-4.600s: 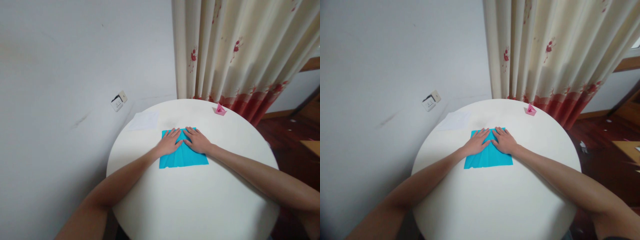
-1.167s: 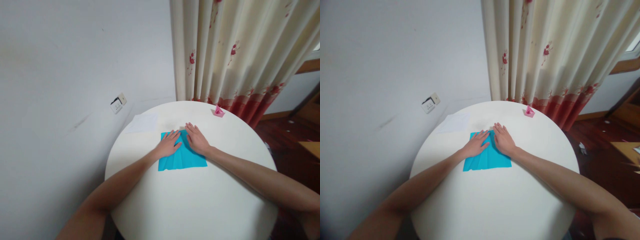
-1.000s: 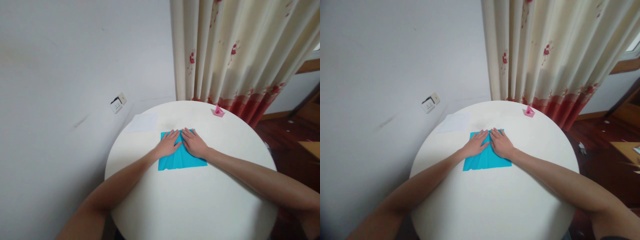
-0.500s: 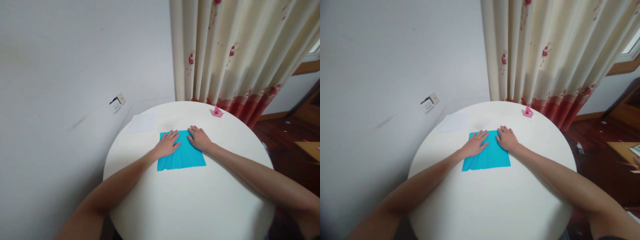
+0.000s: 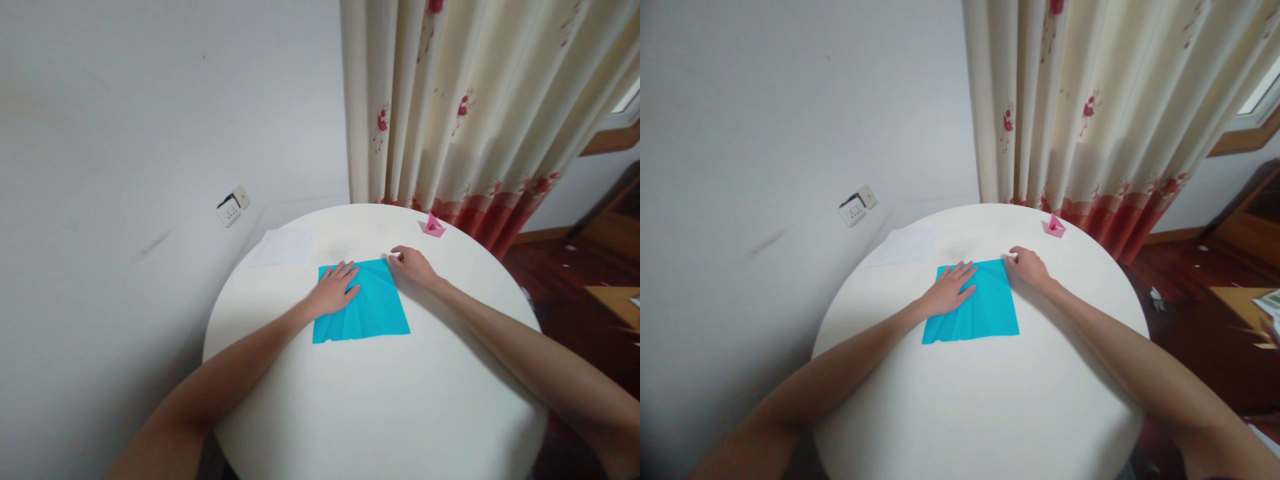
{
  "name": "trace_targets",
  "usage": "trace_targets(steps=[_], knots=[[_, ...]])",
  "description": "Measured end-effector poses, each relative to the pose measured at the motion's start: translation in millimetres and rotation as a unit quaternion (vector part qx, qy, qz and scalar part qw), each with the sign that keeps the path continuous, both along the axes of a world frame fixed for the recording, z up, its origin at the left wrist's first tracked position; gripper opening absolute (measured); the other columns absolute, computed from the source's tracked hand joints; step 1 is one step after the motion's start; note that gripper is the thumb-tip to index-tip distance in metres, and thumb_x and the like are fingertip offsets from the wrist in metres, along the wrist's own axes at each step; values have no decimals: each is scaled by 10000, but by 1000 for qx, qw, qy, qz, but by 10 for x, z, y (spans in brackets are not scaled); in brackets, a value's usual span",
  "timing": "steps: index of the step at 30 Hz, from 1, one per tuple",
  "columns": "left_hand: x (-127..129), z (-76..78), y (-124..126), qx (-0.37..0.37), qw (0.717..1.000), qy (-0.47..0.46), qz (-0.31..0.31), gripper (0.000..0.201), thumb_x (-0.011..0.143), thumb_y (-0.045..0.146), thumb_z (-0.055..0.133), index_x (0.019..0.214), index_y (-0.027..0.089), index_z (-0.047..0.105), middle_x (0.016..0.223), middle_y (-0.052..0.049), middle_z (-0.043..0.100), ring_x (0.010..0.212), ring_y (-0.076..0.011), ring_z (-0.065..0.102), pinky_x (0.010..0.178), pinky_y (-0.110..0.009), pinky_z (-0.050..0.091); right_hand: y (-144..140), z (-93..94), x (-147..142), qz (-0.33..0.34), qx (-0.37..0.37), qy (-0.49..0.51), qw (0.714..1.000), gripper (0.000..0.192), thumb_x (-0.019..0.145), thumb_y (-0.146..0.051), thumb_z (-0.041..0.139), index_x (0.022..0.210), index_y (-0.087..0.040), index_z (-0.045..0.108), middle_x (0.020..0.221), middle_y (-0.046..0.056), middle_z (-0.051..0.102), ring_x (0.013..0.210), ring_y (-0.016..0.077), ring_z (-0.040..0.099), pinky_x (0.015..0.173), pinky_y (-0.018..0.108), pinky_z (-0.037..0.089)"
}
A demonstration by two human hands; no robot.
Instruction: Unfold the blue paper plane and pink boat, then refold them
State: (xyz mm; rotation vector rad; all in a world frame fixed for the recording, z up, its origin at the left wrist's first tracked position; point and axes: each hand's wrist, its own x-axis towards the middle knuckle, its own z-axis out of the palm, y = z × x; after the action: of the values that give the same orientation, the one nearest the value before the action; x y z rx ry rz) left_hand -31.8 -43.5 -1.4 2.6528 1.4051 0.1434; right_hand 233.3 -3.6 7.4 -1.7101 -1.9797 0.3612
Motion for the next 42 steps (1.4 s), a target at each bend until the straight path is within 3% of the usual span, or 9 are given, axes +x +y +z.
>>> trace_targets(steps=[6, 14, 22, 26, 31, 36, 42], knots=[[-4, -19, 11, 3, 1000, -3, 0, 630, 1013, 561, 256, 1567, 261, 232, 1647, -27, 183, 1523, -276, 125, 1215, -528, 126, 18, -104, -89, 65, -6, 137, 988, 400, 899, -329, 613, 1236, -113, 622, 845, 85, 741, 740, 193, 676, 712, 280, 496], [-11, -41, 22, 8, 1000, -8, 1, 662, 1007, 576, 237, 1574, 237, 203, 1643, -29, 196, 1523, -271, 130, 1217, -513, 130, 34, -251, -155, 83, 30, 258, 962, 515, 766, -200, 709, 1263, -142, 589, 824, 32, 686, 731, 171, 648, 695, 283, 530], [16, -13, -3, 8, 1000, 2, 20, 689, 1007, 546, 265, 1561, 139, 222, 1640, -111, 178, 1524, -262, 129, 1219, -482, 132, -124, -124, -281, 137, 37, 290, 946, 521, 824, -204, 608, 1336, -113, 582, 1080, 111, 722, 918, 219, 684, 830, 349, 564], [13, -10, -4, 7, 1000, 6, 14, 610, 1025, 436, 237, 1555, 134, 233, 1644, -103, 165, 1525, -251, 125, 1220, -496, 128, -246, -35, -335, 216, 36, 238, 946, 412, 891, -198, 508, 1279, -195, 647, 1253, 56, 693, 1116, 231, 654, 1004, 390, 507], [9, -27, 4, 5, 1000, 7, 14, 581, 1019, 360, 233, 1552, 131, 227, 1641, -106, 185, 1526, -236, 120, 1225, -483, 122, -338, -34, -375, 282, 69, 90, 953, 510, 880, -113, 448, 1356, -218, 596, 1398, 35, 598, 1299, 205, 547, 1140, 381, 386], [6, -63, 25, 13, 999, 5, 29, 581, 1007, 323, 237, 1547, 108, 230, 1636, -126, 197, 1525, -229, 124, 1225, -463, 129, -349, -86, -371, 353, 77, -18, 932, 605, 803, -14, 423, 1364, -169, 589, 1466, 69, 521, 1378, 191, 462, 1166, 379, 359], [-5, -74, 30, 12, 1000, -1, 27, 578, 1011, 324, 232, 1553, 123, 227, 1640, -105, 190, 1525, -229, 123, 1223, -466, 136, -318, -108, -328, 368, 68, -43, 926, 616, 785, -1, 420, 1344, -176, 611, 1464, 73, 517, 1372, 199, 470, 1156, 405, 375]])
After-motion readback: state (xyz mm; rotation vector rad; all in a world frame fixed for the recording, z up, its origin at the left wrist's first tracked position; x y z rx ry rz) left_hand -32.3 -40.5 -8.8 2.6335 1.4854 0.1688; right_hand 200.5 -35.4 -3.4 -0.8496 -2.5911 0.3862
